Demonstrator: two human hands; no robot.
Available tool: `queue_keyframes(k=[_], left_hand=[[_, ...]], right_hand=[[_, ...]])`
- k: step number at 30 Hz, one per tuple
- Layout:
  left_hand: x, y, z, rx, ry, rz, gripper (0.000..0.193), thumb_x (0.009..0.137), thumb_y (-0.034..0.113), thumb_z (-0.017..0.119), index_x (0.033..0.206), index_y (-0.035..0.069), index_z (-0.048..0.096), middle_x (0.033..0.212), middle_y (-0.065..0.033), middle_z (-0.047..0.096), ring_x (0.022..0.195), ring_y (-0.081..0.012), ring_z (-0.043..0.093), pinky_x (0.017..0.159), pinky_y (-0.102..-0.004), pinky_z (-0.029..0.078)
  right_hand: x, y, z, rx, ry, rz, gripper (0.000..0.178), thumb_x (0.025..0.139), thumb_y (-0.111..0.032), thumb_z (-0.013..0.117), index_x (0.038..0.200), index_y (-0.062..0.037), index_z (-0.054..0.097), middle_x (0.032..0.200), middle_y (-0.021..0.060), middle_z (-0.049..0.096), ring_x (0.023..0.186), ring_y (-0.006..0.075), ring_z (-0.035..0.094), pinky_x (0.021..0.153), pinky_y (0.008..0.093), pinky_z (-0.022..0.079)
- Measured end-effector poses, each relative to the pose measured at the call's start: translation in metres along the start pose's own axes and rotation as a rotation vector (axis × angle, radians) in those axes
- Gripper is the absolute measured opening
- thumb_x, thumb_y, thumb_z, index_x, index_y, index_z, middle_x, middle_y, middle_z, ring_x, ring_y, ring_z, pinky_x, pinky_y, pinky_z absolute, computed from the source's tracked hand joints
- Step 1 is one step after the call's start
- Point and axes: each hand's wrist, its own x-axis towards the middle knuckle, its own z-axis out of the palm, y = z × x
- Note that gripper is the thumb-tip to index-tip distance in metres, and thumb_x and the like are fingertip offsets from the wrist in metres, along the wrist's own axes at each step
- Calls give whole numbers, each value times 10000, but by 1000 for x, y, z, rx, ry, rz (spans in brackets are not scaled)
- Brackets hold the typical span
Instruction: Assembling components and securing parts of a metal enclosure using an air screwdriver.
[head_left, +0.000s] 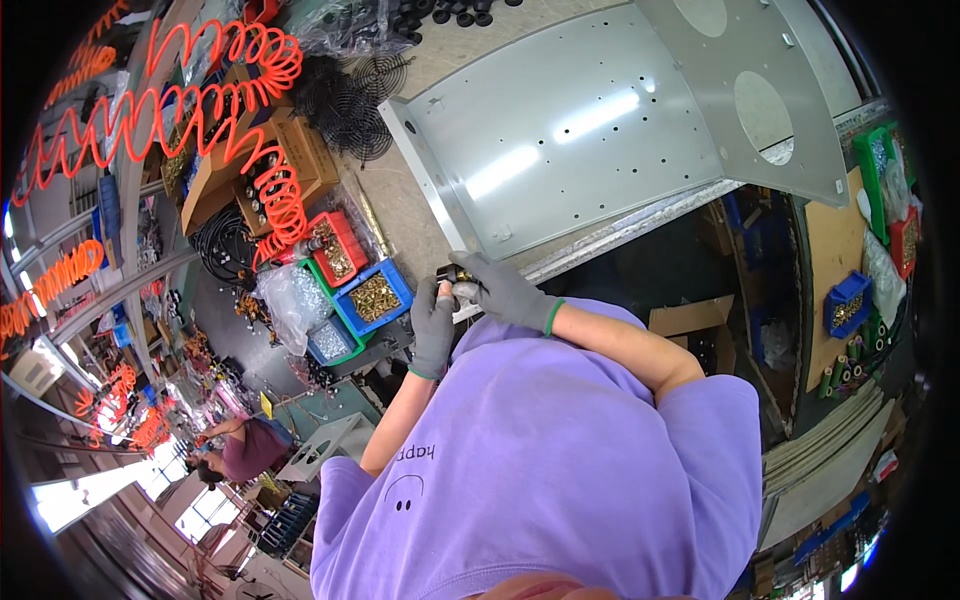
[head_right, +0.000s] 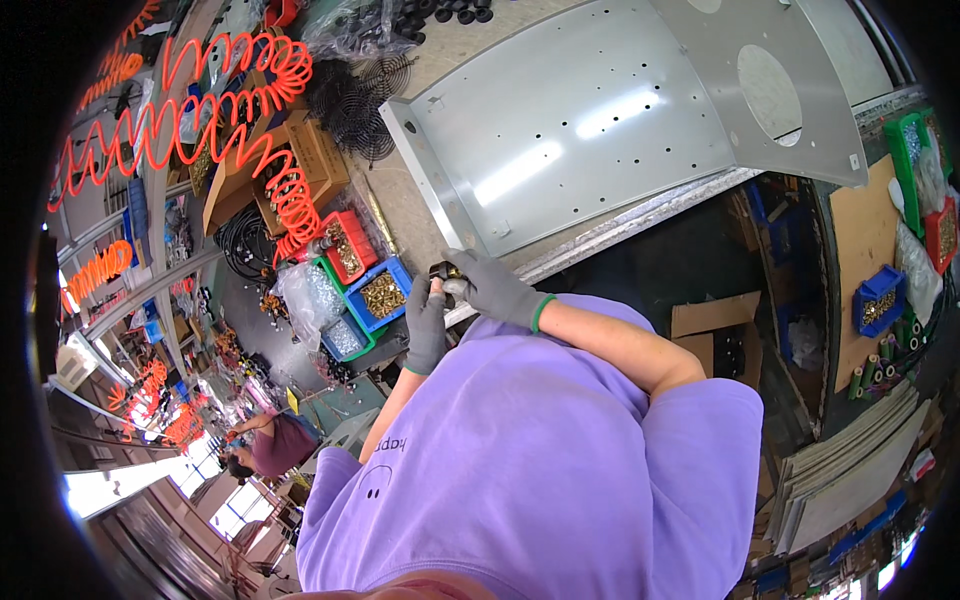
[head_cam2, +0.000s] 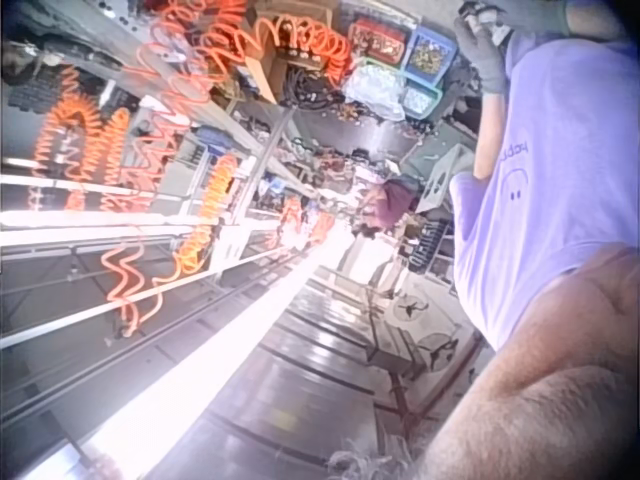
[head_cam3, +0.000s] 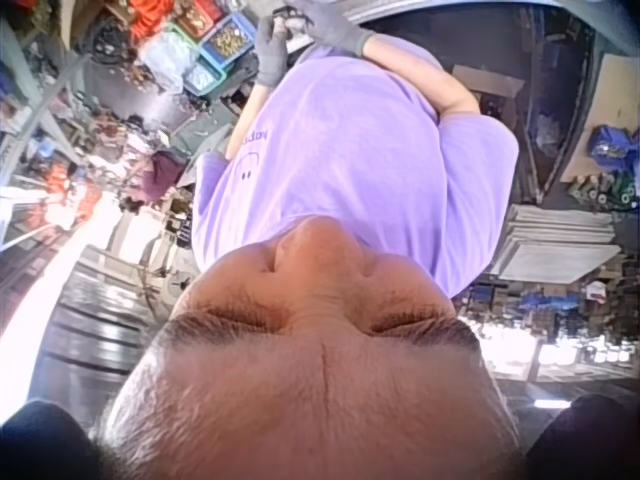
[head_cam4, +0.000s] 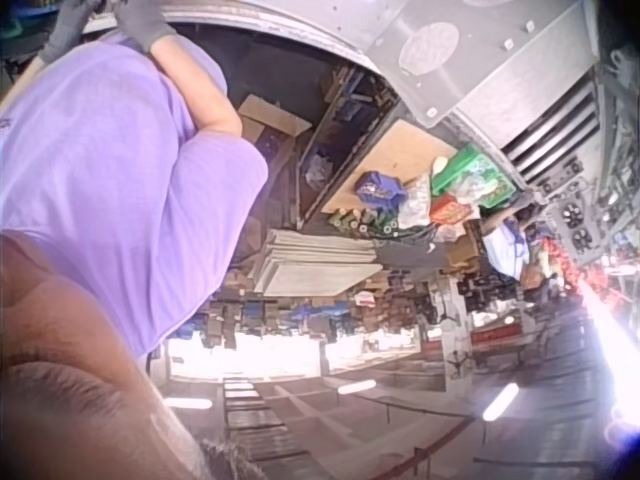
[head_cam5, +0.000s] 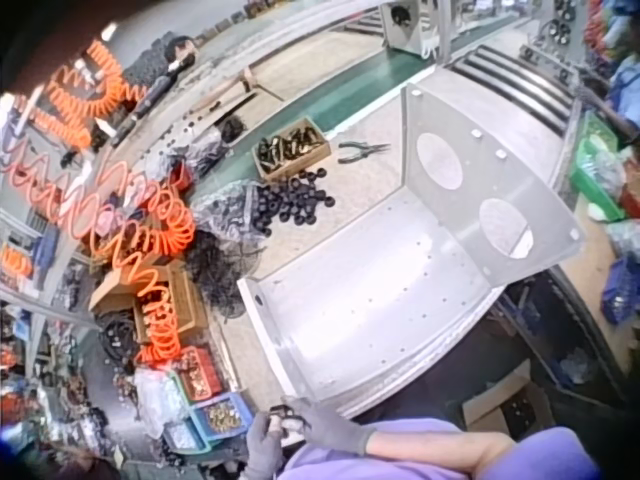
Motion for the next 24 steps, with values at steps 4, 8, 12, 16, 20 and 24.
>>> queue_keyframes(k=[4,8,12,16,20,24], left_hand=[[2,3,-3,-33,-38,-68,221,978,197,460,981,15,586,708,5,510,660,-79,449,588,-238,364],[17,-10,-12,-80,69,-176,266,984,229,464,993,11,615,708,2,533,620,-79,450,579,-224,359],[40,-29,-16,-227,16,-319,310,971,276,500,1064,-1,603,773,-19,586,625,-91,510,581,-229,399],[51,-36,-2,-331,-92,-474,365,964,308,501,1138,2,599,859,-23,638,715,-94,575,625,-226,429],[61,-39,7,-436,-129,-498,354,961,290,499,1119,-10,599,872,-26,636,725,-104,568,657,-243,453],[75,-50,8,-385,-264,-444,366,963,282,479,1114,-29,597,926,-66,646,755,-135,581,715,-282,479]], right_hand=[[0,2,-4,-36,-7,38,452,893,-217,585,1283,-29,456,1099,215,571,984,395,571,826,420,470],[6,11,-19,-68,130,40,430,878,-171,599,1256,-13,466,1051,220,587,924,366,605,771,409,490],[11,23,-37,14,176,191,357,874,-163,604,1171,16,520,915,220,632,801,323,648,700,389,507],[10,32,-38,100,115,342,329,898,-177,591,1144,34,532,819,170,644,663,221,652,630,335,518],[14,43,-41,238,163,357,335,907,-176,587,1144,51,522,770,129,639,638,169,635,614,318,520],[18,51,-59,378,249,355,343,908,-177,590,1163,41,519,792,117,635,640,151,628,612,305,519]])
